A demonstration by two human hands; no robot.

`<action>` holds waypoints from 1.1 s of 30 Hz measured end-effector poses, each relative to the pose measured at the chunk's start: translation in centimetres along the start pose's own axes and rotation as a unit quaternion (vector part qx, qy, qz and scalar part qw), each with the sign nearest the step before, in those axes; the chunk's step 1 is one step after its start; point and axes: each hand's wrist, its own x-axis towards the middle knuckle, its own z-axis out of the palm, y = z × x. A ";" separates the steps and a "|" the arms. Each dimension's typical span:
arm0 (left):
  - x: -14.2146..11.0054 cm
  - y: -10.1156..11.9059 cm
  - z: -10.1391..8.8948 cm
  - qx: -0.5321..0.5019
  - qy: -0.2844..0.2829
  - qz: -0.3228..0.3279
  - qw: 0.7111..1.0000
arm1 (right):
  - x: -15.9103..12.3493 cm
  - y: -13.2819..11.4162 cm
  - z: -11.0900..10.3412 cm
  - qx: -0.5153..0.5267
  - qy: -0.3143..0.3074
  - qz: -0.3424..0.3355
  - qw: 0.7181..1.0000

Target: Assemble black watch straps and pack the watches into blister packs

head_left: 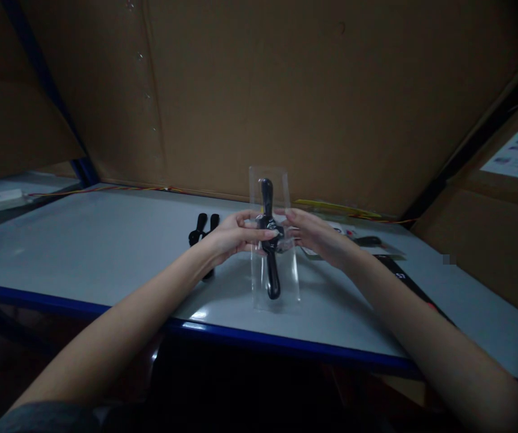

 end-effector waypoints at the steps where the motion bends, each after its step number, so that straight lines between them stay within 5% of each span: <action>1: 0.0 0.1 -0.1 -0.002 0.005 0.024 1.000 | -0.2 -0.2 -0.1 0.006 -0.037 0.001 0.999; 4: -0.1 0.4 -0.2 -0.010 0.017 0.109 0.994 | -0.7 -0.5 0.3 0.000 -0.137 -0.010 0.990; 6: -0.2 0.7 -0.1 -0.024 0.016 0.159 0.987 | -0.8 -0.6 1.2 0.000 -0.149 -0.050 0.988; 10: -0.2 0.9 0.3 -0.061 -0.018 0.213 0.975 | -0.8 -0.5 2.8 -0.011 -0.027 -0.158 0.987; 13: 0.3 0.5 0.3 -0.077 -0.005 0.232 0.970 | -0.9 -0.4 2.8 -0.120 0.092 -0.230 0.961; 15: 0.7 0.0 0.0 -0.087 0.045 0.214 0.972 | -1.0 -0.4 2.5 -0.263 0.184 -0.264 0.910; 18: 1.1 -0.7 -0.3 -0.123 0.101 0.149 0.976 | -1.3 -0.7 2.5 -0.500 0.282 -0.242 0.782; 21: 1.0 -0.8 -0.2 -0.155 0.048 0.113 0.980 | -1.5 -0.9 3.3 -0.643 0.276 -0.186 0.690; 24: 0.7 -0.6 0.2 -0.176 -0.003 0.070 0.982 | -1.5 -0.7 4.2 -0.710 0.241 -0.144 0.646; 29: 0.8 -1.2 0.2 -0.122 0.055 0.019 0.991 | -1.4 0.3 5.6 -0.732 0.173 -0.166 0.637; 33: 1.0 -1.4 -0.3 -0.094 0.147 0.014 0.984 | -1.6 0.5 6.6 -0.670 0.124 -0.255 0.686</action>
